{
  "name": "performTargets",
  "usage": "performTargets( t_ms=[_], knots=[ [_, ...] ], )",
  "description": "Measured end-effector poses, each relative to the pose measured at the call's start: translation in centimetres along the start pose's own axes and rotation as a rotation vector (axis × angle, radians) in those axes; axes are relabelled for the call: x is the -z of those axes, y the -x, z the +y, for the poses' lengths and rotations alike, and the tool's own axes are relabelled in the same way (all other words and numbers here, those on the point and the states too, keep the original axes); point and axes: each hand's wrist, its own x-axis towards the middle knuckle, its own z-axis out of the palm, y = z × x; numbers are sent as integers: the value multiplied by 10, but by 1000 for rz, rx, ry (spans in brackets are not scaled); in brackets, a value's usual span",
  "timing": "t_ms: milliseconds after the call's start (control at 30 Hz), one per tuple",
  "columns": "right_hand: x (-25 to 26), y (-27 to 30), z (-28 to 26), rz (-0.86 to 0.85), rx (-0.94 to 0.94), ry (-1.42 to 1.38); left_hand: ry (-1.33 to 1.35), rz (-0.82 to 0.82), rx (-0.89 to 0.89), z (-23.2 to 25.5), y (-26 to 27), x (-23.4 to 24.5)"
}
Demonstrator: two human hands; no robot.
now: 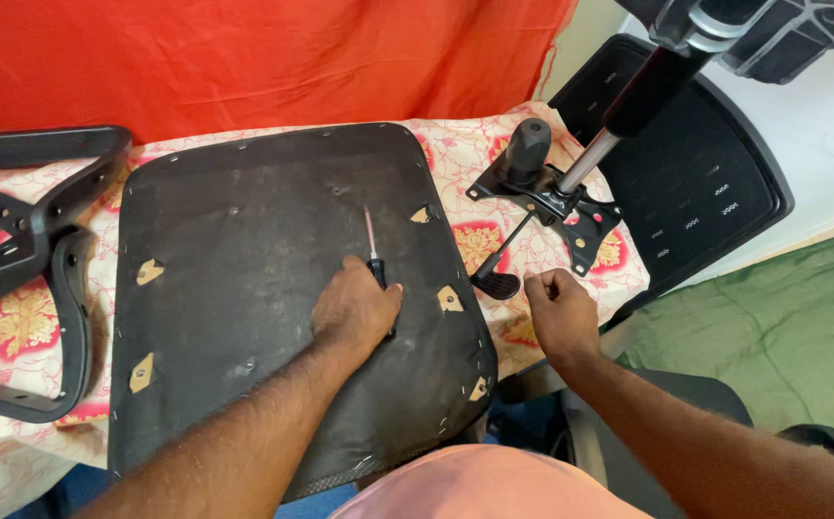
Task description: The person assembles an office chair by attaching the seat cushion to the gas lift mechanism. They use a screwdriver to tighten screws through the seat base into the cushion, securing the components together.
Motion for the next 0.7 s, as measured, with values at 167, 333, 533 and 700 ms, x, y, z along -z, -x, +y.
performTargets(
  t_ms=[167,333,533,700],
  knots=[
    [11,-25,11,-79,-3,-35,56,-5,-34,20,3,-26],
    [15,-53,19,-84,58,-45,65,18,-118,34,14,-42],
    [19,-95,43,-73,90,-102,57,76,-10,46,22,-43],
    [25,-136,61,-36,204,-303,-69,333,-173,59,21,-47]
  ],
)
